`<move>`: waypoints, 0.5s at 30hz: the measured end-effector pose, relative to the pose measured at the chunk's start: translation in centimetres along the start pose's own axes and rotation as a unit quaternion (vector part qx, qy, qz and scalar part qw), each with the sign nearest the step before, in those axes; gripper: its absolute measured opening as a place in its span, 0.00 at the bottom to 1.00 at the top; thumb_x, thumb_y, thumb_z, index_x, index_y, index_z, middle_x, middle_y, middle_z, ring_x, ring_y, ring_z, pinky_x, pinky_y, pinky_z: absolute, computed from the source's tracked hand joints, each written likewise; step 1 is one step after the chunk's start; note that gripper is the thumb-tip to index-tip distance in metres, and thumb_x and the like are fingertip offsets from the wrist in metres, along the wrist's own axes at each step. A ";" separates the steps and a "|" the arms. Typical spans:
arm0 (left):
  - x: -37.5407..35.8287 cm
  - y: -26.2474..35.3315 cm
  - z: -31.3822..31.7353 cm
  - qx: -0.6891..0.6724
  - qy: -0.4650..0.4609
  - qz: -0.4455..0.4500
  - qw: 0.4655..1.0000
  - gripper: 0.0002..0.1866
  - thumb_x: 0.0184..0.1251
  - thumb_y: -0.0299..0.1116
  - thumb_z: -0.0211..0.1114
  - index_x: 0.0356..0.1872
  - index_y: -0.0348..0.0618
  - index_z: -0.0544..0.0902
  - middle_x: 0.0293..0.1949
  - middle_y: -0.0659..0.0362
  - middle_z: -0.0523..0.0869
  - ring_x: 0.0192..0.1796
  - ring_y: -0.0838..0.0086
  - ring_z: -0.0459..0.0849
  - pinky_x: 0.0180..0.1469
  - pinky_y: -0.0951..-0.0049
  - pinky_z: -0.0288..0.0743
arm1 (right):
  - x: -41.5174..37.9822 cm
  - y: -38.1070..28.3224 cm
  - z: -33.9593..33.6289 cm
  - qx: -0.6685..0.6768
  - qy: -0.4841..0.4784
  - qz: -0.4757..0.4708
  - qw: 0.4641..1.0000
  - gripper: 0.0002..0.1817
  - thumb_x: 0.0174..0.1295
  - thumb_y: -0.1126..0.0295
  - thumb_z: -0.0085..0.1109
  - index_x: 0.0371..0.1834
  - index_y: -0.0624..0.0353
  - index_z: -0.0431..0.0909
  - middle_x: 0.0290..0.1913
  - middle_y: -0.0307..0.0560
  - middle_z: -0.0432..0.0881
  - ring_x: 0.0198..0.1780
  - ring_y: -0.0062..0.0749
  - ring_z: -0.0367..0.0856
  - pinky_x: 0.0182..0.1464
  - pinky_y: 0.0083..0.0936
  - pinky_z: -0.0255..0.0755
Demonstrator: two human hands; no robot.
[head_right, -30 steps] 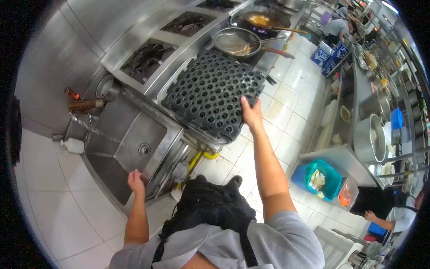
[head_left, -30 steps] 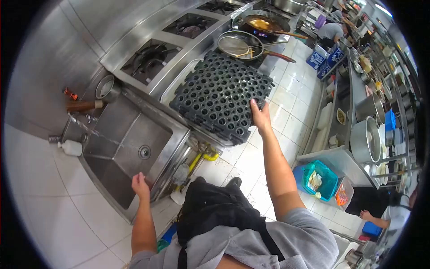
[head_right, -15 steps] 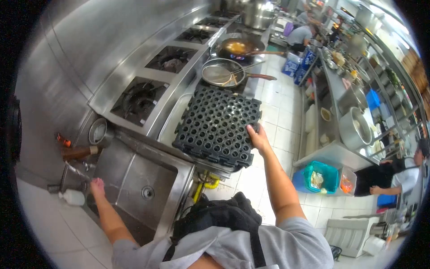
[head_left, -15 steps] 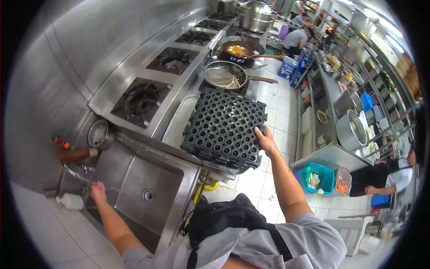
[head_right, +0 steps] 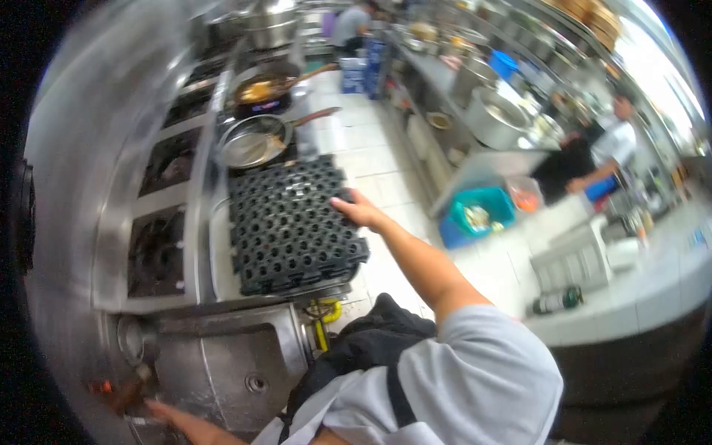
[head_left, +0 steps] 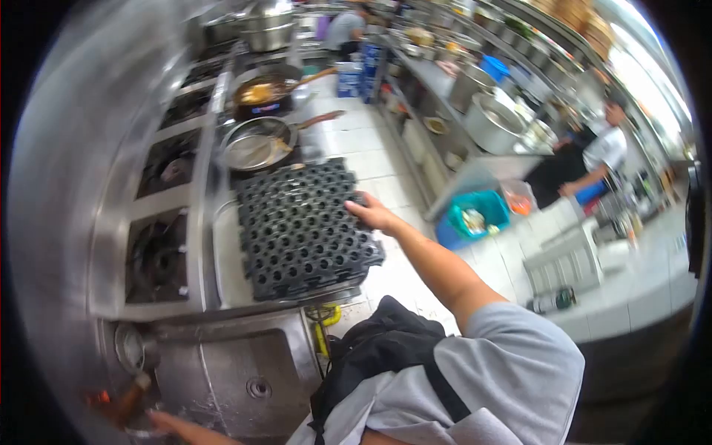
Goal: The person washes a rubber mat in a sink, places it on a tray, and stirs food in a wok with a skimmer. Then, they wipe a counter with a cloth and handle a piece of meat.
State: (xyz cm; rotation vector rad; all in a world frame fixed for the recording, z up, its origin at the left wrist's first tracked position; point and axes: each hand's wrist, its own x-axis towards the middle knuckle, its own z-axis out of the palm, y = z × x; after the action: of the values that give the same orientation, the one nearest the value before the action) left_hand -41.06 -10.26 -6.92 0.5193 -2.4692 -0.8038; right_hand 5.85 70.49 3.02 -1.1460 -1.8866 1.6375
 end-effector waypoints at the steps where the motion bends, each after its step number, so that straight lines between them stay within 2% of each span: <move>1: -0.3 -0.7 -0.4 -0.007 -0.021 0.017 1.000 0.30 0.79 0.55 0.50 0.63 0.38 0.80 0.62 0.45 0.82 0.60 0.50 0.82 0.66 0.53 0.72 | -0.6 -0.9 0.1 0.025 -0.008 0.010 1.000 0.37 0.67 0.45 0.65 0.69 0.61 0.70 0.57 0.53 0.82 0.58 0.36 0.79 0.61 0.34 0.74; 2: -4.2 0.3 2.6 -0.038 0.127 -0.044 0.990 0.24 0.78 0.50 0.55 0.54 0.36 0.83 0.55 0.46 0.85 0.55 0.59 0.84 0.62 0.57 0.75 | -0.8 -1.1 0.1 0.021 -0.012 0.014 1.000 0.36 0.67 0.46 0.66 0.70 0.60 0.70 0.58 0.53 0.82 0.59 0.36 0.79 0.62 0.33 0.73; 3: -6.0 0.7 2.6 -0.042 0.116 -0.037 0.992 0.24 0.78 0.50 0.55 0.54 0.36 0.83 0.55 0.46 0.85 0.55 0.59 0.84 0.62 0.57 0.75 | -0.9 -1.3 0.1 0.019 -0.002 0.034 0.999 0.36 0.66 0.47 0.67 0.70 0.58 0.71 0.58 0.53 0.82 0.59 0.36 0.79 0.62 0.31 0.72; 4: -8.2 2.3 1.5 0.013 0.067 -0.007 0.998 0.25 0.75 0.48 0.59 0.60 0.38 0.74 0.57 0.44 0.83 0.57 0.56 0.82 0.64 0.54 0.73 | -0.7 -1.0 0.1 0.027 -0.010 0.033 0.999 0.37 0.67 0.44 0.64 0.71 0.58 0.69 0.61 0.55 0.80 0.60 0.39 0.78 0.63 0.34 0.72; 6: -13.6 5.4 -2.4 0.127 -0.023 0.052 0.990 0.40 0.67 0.44 0.67 0.71 0.40 0.55 0.63 0.39 0.77 0.62 0.50 0.79 0.66 0.50 0.69 | -1.0 -0.3 -0.3 0.036 -0.019 0.036 0.999 0.39 0.68 0.42 0.62 0.73 0.57 0.67 0.63 0.56 0.78 0.62 0.41 0.77 0.64 0.38 0.72; 8: -19.7 10.7 -7.9 0.235 -0.107 0.113 0.959 0.61 0.60 0.40 0.75 0.83 0.42 0.36 0.68 0.35 0.72 0.66 0.43 0.76 0.69 0.45 0.66 | -1.4 0.3 -1.0 0.173 0.027 0.094 0.980 0.41 0.69 0.37 0.55 0.74 0.57 0.63 0.69 0.58 0.71 0.65 0.47 0.73 0.63 0.48 0.71; 9: -20.0 10.8 -7.3 0.230 -0.109 0.123 0.959 0.61 0.60 0.40 0.75 0.83 0.42 0.36 0.68 0.35 0.72 0.66 0.43 0.76 0.69 0.45 0.66 | 1.5 6.7 -1.4 0.271 0.058 0.101 0.956 0.43 0.69 0.34 0.50 0.73 0.58 0.61 0.71 0.59 0.67 0.66 0.52 0.71 0.60 0.56 0.72; 10: -20.8 12.8 -5.7 0.215 -0.118 0.145 0.959 0.59 0.60 0.40 0.74 0.81 0.42 0.37 0.66 0.35 0.72 0.65 0.44 0.76 0.68 0.46 0.66 | 3.3 14.1 -2.2 0.211 0.069 0.194 0.955 0.42 0.69 0.34 0.52 0.71 0.59 0.63 0.67 0.58 0.70 0.62 0.50 0.74 0.56 0.55 0.74; 11: -21.5 13.5 -5.2 0.207 -0.124 0.157 0.958 0.57 0.61 0.40 0.74 0.79 0.41 0.39 0.65 0.36 0.72 0.63 0.45 0.75 0.66 0.46 0.66 | 1.5 14.2 -1.4 0.148 0.087 0.234 0.957 0.42 0.69 0.34 0.52 0.71 0.60 0.63 0.65 0.59 0.71 0.58 0.50 0.76 0.53 0.56 0.76; 12: -22.1 14.0 -4.8 0.201 -0.129 0.168 0.956 0.55 0.61 0.40 0.73 0.77 0.41 0.40 0.63 0.37 0.72 0.62 0.45 0.75 0.65 0.47 0.66 | 0.3 16.1 -0.6 0.146 0.046 0.245 0.957 0.44 0.70 0.33 0.48 0.73 0.62 0.61 0.66 0.59 0.70 0.61 0.54 0.75 0.55 0.55 0.77; 14: -23.4 15.1 -4.5 0.192 -0.136 0.190 0.953 0.50 0.62 0.39 0.72 0.73 0.40 0.43 0.60 0.38 0.73 0.59 0.47 0.75 0.63 0.48 0.67 | -1.2 19.0 1.2 0.188 -0.059 0.277 0.940 0.44 0.72 0.32 0.44 0.73 0.62 0.67 0.69 0.65 0.72 0.62 0.58 0.77 0.60 0.55 0.76; 15: -24.2 15.6 -4.3 0.188 -0.140 0.200 0.951 0.48 0.62 0.39 0.72 0.72 0.40 0.44 0.59 0.38 0.73 0.58 0.47 0.75 0.61 0.48 0.67 | -2.4 18.5 2.0 0.213 -0.071 0.278 0.934 0.43 0.73 0.32 0.40 0.71 0.62 0.71 0.66 0.64 0.76 0.62 0.57 0.78 0.61 0.53 0.75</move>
State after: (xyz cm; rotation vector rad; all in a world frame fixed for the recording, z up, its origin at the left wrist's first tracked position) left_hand -22.22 11.46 -2.08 0.0146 -2.8710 -0.2557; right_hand 11.67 67.04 -14.43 -1.4714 -1.2247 2.3387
